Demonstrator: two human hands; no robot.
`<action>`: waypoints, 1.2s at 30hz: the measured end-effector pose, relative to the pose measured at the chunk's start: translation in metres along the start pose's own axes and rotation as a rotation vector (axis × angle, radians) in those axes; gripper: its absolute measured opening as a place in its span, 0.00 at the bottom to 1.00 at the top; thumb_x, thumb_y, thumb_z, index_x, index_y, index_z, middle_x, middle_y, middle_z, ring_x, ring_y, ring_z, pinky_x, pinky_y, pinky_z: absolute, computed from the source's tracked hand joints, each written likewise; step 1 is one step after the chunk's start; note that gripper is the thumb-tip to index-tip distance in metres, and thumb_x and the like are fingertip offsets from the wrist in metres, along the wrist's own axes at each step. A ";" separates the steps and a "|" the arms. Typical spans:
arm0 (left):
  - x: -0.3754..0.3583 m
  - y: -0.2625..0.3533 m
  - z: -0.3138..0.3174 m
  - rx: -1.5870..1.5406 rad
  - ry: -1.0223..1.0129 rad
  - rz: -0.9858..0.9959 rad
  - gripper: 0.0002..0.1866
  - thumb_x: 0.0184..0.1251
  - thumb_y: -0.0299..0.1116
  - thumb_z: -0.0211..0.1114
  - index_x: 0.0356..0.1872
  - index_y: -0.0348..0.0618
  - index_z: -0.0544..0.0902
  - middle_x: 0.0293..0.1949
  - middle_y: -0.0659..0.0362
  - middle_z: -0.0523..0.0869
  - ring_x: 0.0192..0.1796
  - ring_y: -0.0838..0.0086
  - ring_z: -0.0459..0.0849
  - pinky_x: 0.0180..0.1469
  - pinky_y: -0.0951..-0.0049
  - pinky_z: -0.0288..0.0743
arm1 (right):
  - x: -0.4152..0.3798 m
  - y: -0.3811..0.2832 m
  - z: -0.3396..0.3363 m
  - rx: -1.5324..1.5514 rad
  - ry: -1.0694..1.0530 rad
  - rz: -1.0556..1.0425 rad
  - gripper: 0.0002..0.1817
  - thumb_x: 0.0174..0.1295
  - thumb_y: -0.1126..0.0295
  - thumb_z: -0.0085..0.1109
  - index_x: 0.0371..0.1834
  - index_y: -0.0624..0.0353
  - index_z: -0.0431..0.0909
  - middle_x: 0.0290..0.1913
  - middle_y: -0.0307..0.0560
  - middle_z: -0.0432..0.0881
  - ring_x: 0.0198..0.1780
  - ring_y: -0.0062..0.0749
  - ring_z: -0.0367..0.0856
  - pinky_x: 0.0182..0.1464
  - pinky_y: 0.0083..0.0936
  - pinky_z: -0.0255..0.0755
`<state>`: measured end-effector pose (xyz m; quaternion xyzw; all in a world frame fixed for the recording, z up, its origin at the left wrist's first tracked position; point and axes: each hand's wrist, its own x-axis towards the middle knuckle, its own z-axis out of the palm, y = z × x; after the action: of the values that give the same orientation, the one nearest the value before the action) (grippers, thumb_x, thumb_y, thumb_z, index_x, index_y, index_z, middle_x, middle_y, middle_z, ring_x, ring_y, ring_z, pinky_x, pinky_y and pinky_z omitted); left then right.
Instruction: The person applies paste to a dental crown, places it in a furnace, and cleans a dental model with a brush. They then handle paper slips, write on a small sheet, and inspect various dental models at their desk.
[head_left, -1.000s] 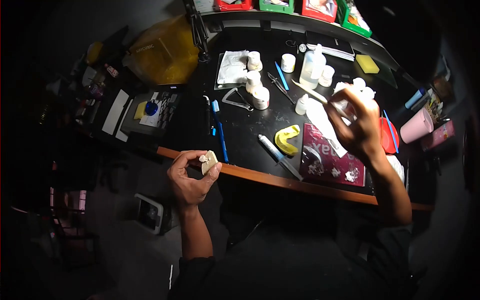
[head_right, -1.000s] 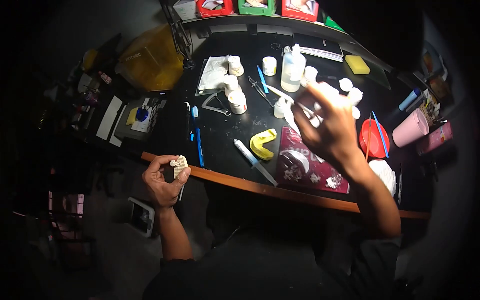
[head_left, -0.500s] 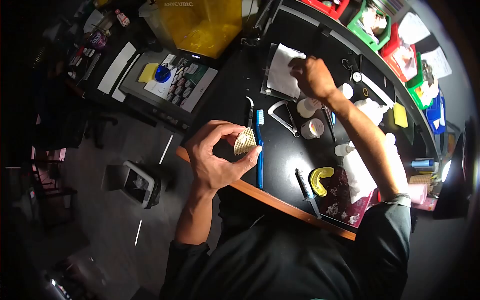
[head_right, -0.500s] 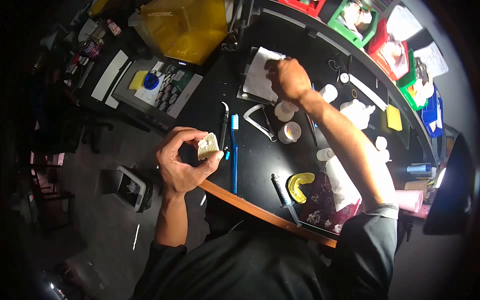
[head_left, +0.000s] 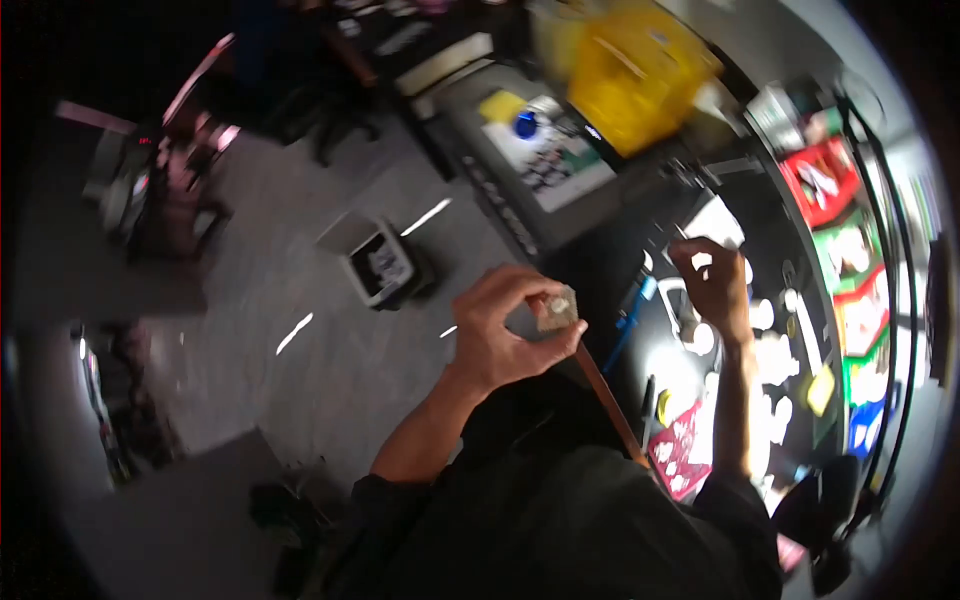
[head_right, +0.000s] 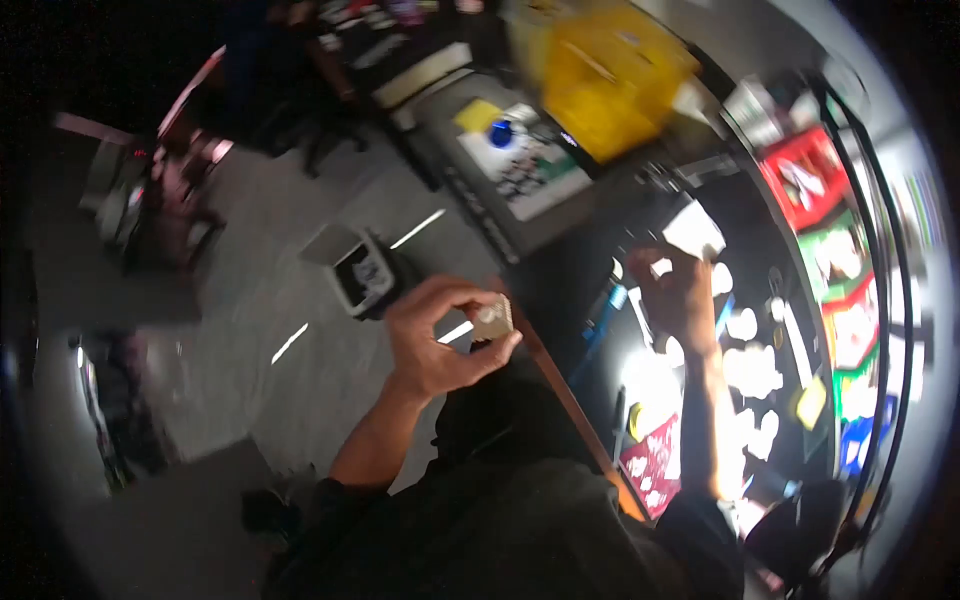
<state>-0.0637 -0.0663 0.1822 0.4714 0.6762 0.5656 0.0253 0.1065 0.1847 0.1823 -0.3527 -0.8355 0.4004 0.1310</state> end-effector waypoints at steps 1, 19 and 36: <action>-0.004 0.004 -0.010 0.010 0.037 -0.010 0.20 0.46 0.33 0.86 0.40 0.39 0.89 0.36 0.56 0.90 0.33 0.74 0.88 0.39 0.74 0.82 | -0.001 0.000 0.017 0.102 -0.039 -0.140 0.07 0.70 0.71 0.68 0.46 0.62 0.90 0.41 0.42 0.93 0.40 0.22 0.86 0.45 0.24 0.78; -0.151 0.032 -0.342 0.348 0.546 -0.323 0.21 0.42 0.39 0.84 0.41 0.46 0.91 0.34 0.62 0.90 0.33 0.74 0.87 0.47 0.69 0.72 | -0.090 -0.371 0.334 0.971 -1.398 0.275 0.37 0.85 0.45 0.36 0.68 0.75 0.72 0.56 0.66 0.86 0.58 0.50 0.88 0.55 0.42 0.87; -0.234 -0.056 -0.590 0.741 1.002 -0.578 0.21 0.43 0.40 0.85 0.40 0.49 0.89 0.30 0.66 0.88 0.32 0.74 0.86 0.47 0.69 0.73 | -0.092 -0.604 0.626 0.498 -2.082 0.200 0.36 0.86 0.46 0.32 0.73 0.72 0.67 0.60 0.70 0.84 0.59 0.49 0.88 0.57 0.41 0.85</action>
<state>-0.3026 -0.6549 0.2327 -0.0687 0.8538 0.4173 -0.3037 -0.4339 -0.5001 0.2446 0.1315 -0.3987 0.6717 -0.6104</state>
